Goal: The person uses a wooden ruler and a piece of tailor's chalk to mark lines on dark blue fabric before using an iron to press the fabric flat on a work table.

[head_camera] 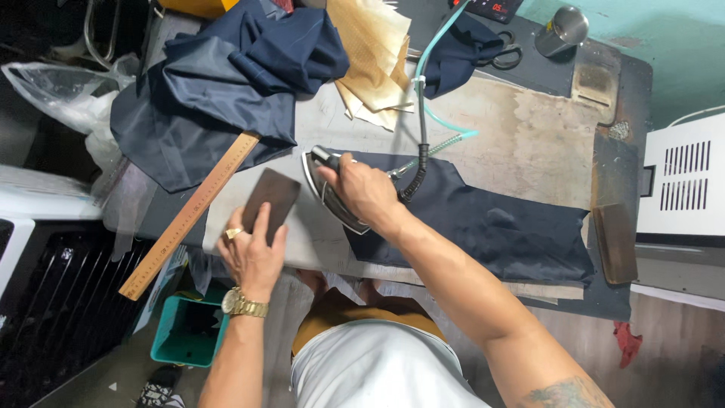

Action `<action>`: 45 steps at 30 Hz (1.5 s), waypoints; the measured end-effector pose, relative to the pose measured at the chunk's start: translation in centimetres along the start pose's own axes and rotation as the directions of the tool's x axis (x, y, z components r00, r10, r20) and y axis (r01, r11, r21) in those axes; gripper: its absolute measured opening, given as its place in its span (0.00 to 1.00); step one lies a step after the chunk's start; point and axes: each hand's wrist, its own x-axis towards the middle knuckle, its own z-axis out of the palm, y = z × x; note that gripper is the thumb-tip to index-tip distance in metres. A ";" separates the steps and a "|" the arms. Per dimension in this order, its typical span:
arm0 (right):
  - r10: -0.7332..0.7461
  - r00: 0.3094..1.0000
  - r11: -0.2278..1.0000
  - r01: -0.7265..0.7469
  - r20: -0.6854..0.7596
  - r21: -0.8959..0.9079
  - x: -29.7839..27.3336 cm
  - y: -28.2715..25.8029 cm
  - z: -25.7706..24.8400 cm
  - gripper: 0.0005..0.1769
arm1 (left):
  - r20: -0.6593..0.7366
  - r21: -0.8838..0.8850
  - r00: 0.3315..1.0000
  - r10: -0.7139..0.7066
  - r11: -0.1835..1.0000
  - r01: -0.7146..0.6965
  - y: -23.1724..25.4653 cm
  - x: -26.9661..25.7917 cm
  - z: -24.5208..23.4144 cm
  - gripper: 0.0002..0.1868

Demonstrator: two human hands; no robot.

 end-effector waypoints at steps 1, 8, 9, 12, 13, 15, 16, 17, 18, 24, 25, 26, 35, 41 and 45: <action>0.028 0.998 0.999 -0.029 -0.065 -0.016 0.2 0.7 0.1 0.33 | 0.028 -0.053 0.999 -0.028 0.998 0.029 1.3 0.6 0.1 0.31; 0.176 0.983 0.984 -0.176 -0.060 0.001 -3.4 5.9 -3.0 0.33 | 0.017 -0.094 0.996 0.091 0.992 -0.089 6.8 4.2 5.9 0.29; 0.185 0.981 0.983 -0.185 -0.066 0.002 -3.5 7.0 -3.5 0.33 | 0.016 -0.099 0.995 0.101 0.990 -0.099 6.9 4.4 6.3 0.29; 0.276 0.960 0.960 -0.272 -0.055 0.073 -4.2 10.4 -4.3 0.33 | 0.063 -0.022 0.989 0.136 0.991 -0.135 6.9 4.8 6.4 0.28; 0.306 0.950 0.951 -0.302 -0.065 0.070 -4.4 11.6 -4.5 0.33 | 0.098 0.003 0.984 0.148 0.989 -0.149 7.0 4.9 5.9 0.29; 0.346 0.936 0.937 -0.340 -0.070 0.076 -5.1 13.6 -4.9 0.33 | 0.143 0.028 0.975 0.168 0.984 -0.174 6.6 4.7 5.2 0.29; 0.362 0.929 0.932 -0.357 -0.082 0.065 -5.2 14.4 -5.4 0.34 | 0.072 -0.043 0.982 0.174 0.984 -0.171 6.1 4.6 5.1 0.26; 0.377 0.921 0.926 -0.374 -0.094 0.054 -5.3 15.1 -5.9 0.34 | 0.000 -0.114 0.985 0.173 0.978 -0.172 5.5 4.5 5.0 0.24; 0.381 0.920 0.925 -0.377 -0.094 0.057 -5.4 15.8 -6.2 0.34 | 0.002 -0.115 0.984 0.177 0.978 -0.176 4.0 4.3 5.6 0.24; 0.296 0.952 0.952 -0.286 -0.084 0.107 -6.1 18.4 -7.5 0.33 | -0.308 -0.230 0.949 -0.073 0.973 0.000 -2.3 3.3 7.8 0.08; 0.224 0.974 0.970 -0.221 -0.019 0.099 -6.1 18.5 -7.7 0.32 | -0.343 -0.251 0.934 -0.098 0.968 0.010 -2.4 3.5 8.2 0.10; 0.145 0.988 0.984 -0.149 0.055 0.097 -6.2 18.4 -7.8 0.32 | -0.373 -0.267 0.919 -0.129 0.963 0.026 -2.9 3.2 8.4 0.11; -0.256 0.909 0.961 0.276 0.329 -0.015 -6.9 15.8 -6.4 0.32 | -0.368 -0.225 0.920 -0.137 0.973 0.055 -2.2 2.8 7.5 0.11; -0.283 0.816 0.937 0.348 0.503 -0.038 -10.6 15.1 -3.8 0.35 | -0.355 -0.190 0.926 -0.130 0.980 0.065 0.0 3.3 6.0 0.14; -0.333 0.824 0.923 0.385 0.458 -0.021 -14.8 16.4 -2.7 0.34 | -0.363 -0.177 0.924 -0.123 0.982 0.062 -0.9 3.0 6.8 0.15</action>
